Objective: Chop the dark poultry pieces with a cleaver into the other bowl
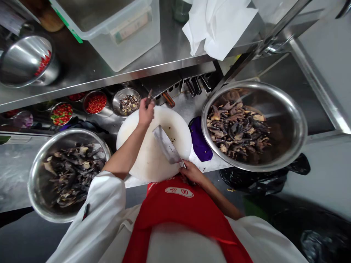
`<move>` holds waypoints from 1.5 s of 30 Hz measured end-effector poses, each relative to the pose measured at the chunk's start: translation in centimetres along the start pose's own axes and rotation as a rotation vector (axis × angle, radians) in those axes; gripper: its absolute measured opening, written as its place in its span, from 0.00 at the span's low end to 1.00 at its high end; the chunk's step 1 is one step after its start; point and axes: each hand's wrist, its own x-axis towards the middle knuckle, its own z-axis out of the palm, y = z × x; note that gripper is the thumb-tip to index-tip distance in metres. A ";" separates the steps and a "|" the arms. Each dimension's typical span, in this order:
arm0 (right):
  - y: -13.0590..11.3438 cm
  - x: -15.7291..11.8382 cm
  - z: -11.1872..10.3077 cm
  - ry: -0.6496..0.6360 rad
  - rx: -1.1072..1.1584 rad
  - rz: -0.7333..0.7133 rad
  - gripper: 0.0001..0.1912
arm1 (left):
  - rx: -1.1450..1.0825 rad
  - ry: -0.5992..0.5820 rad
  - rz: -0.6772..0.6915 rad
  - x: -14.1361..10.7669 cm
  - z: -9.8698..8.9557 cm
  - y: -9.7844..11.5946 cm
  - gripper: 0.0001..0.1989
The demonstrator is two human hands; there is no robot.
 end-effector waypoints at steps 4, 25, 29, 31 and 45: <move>0.0 -1.0 -0.4 -0.021 0.120 0.008 0.04 | -0.109 -0.234 0.068 0.4 5.0 5.9 0.19; 0.7 -0.5 -0.3 0.069 0.350 0.198 0.06 | 0.100 0.142 -0.098 -19.4 7.4 0.2 0.20; -4.0 4.1 1.4 0.019 0.214 0.174 0.05 | 0.019 0.413 -0.201 -15.0 6.8 0.0 0.20; -6.9 6.5 1.6 -0.010 0.127 0.110 0.05 | 0.038 0.525 -0.159 -10.5 4.2 -0.5 0.20; -10.8 8.5 3.0 0.060 0.401 0.126 0.16 | 0.562 0.287 -0.296 11.3 -13.3 -6.5 0.20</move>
